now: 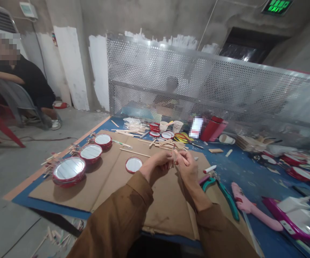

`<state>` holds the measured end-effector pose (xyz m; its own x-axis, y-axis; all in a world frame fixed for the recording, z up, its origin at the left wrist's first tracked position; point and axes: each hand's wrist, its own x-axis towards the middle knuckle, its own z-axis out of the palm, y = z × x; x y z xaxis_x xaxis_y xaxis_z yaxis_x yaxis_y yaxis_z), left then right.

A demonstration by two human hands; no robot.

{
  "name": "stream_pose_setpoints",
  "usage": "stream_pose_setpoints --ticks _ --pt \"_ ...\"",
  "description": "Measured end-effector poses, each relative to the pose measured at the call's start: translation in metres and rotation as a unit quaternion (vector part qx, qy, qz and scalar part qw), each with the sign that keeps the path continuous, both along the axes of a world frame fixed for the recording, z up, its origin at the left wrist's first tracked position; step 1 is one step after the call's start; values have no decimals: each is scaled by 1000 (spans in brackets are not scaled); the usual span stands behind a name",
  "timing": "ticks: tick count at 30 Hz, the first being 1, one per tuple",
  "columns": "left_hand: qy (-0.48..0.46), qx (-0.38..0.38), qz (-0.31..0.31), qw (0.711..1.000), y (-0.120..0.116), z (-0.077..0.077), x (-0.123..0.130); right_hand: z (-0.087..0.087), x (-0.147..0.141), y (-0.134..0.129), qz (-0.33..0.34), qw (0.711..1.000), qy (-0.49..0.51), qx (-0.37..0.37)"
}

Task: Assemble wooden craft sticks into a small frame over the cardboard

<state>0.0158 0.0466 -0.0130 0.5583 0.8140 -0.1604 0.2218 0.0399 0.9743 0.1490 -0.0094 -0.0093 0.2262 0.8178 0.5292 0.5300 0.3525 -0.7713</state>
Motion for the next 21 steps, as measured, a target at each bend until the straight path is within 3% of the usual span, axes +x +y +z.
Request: stream_pose_setpoints --ticks 5,11,21 --pt "56 64 -10 996 2 1 -2 -4 5 2 -33 999 10 -19" --pt "50 37 -32 998 5 -1 2 2 -3 -1 6 1000 13 -3" --pt "68 66 -12 995 6 -6 0 4 0 -2 -19 999 28 -8"
